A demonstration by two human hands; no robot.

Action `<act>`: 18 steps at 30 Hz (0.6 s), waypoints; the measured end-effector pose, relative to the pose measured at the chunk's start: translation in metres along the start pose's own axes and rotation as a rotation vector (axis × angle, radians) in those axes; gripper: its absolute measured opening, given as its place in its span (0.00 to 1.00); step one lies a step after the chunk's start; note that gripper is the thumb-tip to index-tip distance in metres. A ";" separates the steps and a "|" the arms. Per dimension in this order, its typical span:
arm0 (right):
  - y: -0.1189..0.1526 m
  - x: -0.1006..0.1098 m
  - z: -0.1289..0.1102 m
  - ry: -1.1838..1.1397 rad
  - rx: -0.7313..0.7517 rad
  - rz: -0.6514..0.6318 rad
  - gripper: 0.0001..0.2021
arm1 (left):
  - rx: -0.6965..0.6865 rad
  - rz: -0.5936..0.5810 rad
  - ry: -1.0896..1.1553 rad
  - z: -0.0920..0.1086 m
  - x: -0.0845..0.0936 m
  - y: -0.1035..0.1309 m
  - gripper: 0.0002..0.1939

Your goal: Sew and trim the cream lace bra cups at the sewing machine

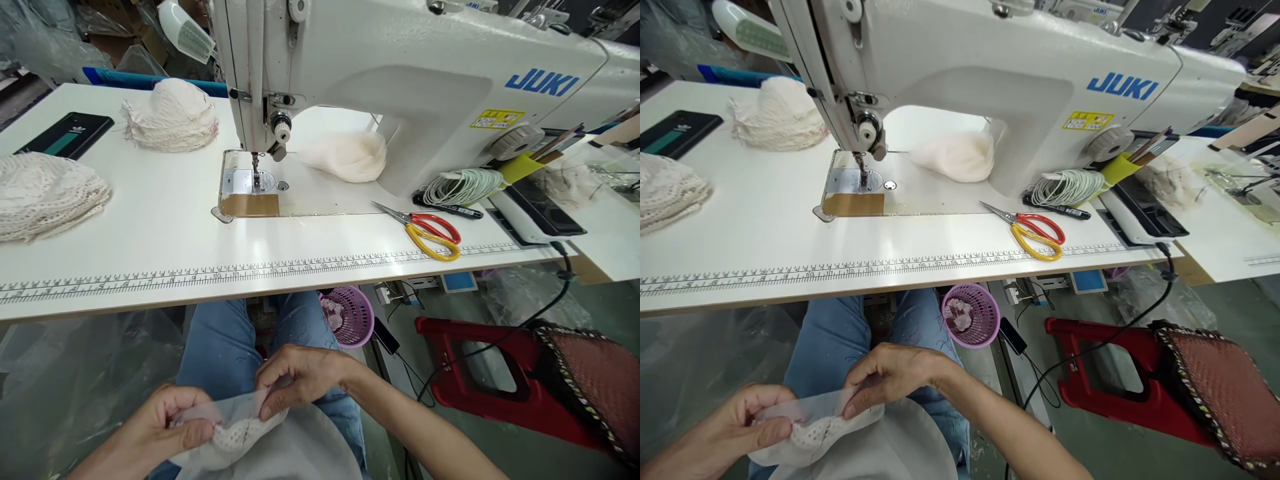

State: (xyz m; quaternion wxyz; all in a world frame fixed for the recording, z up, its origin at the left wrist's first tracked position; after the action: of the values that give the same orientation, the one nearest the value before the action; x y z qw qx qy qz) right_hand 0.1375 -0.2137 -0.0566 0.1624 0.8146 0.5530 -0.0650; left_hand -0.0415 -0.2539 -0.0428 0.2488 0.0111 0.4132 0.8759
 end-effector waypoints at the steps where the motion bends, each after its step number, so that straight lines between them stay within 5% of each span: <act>1: 0.000 0.000 0.000 0.020 0.009 0.000 0.13 | 0.001 -0.002 0.011 0.000 0.000 0.000 0.23; 6: 0.002 0.002 -0.001 0.071 0.042 0.000 0.07 | -0.017 -0.013 0.044 0.002 -0.003 0.000 0.23; 18: -0.007 -0.003 -0.005 0.119 0.066 0.091 0.20 | -0.022 0.025 0.074 0.005 -0.004 -0.003 0.23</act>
State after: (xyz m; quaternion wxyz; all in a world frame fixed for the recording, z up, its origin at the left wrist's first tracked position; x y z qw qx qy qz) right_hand 0.1289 -0.2126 -0.0525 0.1052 0.8463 0.5215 -0.0274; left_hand -0.0356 -0.2507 -0.0404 0.2226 -0.0192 0.4122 0.8833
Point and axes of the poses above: each hand's wrist, its own y-axis away from the middle knuckle, its own x-axis out of the back of the hand, z = x × y, the point moved 5 cm from there along -y, towards the middle knuckle, and after that the axes turned 4 degrees about -x, right-handed, at the moved point
